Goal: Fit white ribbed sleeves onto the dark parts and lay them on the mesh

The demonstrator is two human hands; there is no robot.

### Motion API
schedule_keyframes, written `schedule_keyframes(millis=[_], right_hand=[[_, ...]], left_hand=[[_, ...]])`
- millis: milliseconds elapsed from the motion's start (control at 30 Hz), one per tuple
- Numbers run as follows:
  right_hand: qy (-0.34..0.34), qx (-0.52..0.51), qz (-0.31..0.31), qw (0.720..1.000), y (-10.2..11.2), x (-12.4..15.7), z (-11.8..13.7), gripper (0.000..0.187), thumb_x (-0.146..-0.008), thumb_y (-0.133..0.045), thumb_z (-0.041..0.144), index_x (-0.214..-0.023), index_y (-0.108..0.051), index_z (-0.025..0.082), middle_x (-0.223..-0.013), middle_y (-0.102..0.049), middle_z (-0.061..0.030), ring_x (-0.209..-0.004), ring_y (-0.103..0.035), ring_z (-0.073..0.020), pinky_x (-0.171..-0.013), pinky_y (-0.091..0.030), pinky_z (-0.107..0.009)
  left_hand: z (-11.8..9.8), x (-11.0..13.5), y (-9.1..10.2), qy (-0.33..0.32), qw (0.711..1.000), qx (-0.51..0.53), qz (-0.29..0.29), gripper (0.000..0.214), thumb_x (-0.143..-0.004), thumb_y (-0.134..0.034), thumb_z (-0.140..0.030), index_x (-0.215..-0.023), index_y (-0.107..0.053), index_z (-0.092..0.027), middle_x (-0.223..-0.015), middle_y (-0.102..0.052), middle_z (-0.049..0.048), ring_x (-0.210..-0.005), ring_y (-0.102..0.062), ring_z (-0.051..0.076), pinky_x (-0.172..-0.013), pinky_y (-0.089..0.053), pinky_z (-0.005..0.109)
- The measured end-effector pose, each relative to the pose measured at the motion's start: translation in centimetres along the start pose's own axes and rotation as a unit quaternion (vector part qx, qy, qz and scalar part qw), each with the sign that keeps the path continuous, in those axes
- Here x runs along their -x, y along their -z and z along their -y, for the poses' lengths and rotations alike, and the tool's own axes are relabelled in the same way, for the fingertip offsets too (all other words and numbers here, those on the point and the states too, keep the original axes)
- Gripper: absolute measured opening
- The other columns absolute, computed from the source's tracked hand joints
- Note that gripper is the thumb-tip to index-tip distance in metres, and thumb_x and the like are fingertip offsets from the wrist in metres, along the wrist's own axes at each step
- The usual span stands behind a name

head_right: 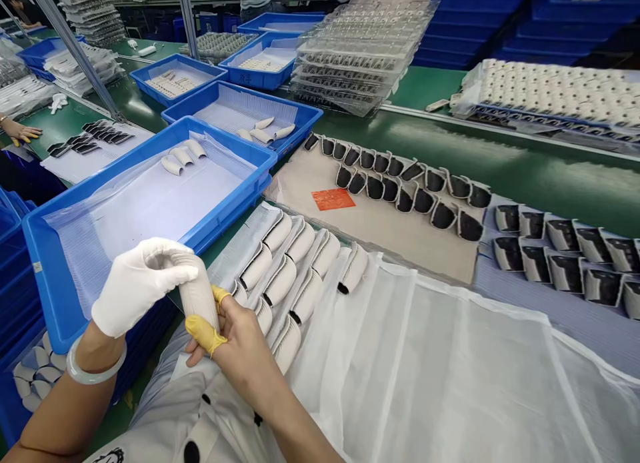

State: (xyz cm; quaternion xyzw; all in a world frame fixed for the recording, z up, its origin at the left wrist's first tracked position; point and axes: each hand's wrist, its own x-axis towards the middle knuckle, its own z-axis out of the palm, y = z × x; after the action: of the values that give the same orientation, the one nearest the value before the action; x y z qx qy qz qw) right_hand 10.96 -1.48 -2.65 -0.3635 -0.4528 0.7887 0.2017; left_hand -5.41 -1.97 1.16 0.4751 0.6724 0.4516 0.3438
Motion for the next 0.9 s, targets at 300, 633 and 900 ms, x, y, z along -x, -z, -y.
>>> schedule_keyframes(millis=[300,633,900], right_hand=[[0.016,0.018,-0.011,1.0,-0.4,0.2,0.5,0.03,-0.075,-0.07,0.039,-0.094,-0.058,0.019,-0.062,-0.064,0.0024,-0.053,-0.065,-0.0179,-0.063,-0.052,-0.034],[-0.015,-0.03,0.044,0.998,-0.7,0.6,0.9,0.034,-0.077,-0.067,0.043,-0.095,-0.054,0.017,-0.059,-0.066,0.0027,-0.048,-0.067,-0.0172,-0.056,-0.051,-0.029],[-0.02,-0.029,0.042,0.999,-0.8,0.7,1.2,0.045,-0.075,-0.069,0.049,-0.104,-0.056,0.016,-0.063,-0.067,0.0009,-0.054,-0.068,-0.0185,-0.063,-0.053,-0.032]], left_hand=[[-0.5,0.7,-0.6,-0.006,0.996,-0.085,0.001,0.016,-0.071,-0.071,-0.031,-0.078,-0.06,-0.021,-0.077,-0.063,-0.0007,-0.069,-0.059,0.014,-0.059,-0.049,0.024],[-0.4,0.2,0.7,-0.006,0.998,0.05,0.026,0.043,-0.092,-0.04,-0.049,-0.079,-0.068,-0.018,-0.038,-0.039,-0.0053,-0.038,-0.037,0.008,-0.042,-0.035,0.021],[-0.7,0.3,0.0,-0.059,0.997,-0.014,-0.046,0.01,-0.074,-0.069,-0.028,-0.07,-0.069,-0.019,-0.073,-0.069,0.001,-0.068,-0.062,0.014,-0.059,-0.051,0.022]])
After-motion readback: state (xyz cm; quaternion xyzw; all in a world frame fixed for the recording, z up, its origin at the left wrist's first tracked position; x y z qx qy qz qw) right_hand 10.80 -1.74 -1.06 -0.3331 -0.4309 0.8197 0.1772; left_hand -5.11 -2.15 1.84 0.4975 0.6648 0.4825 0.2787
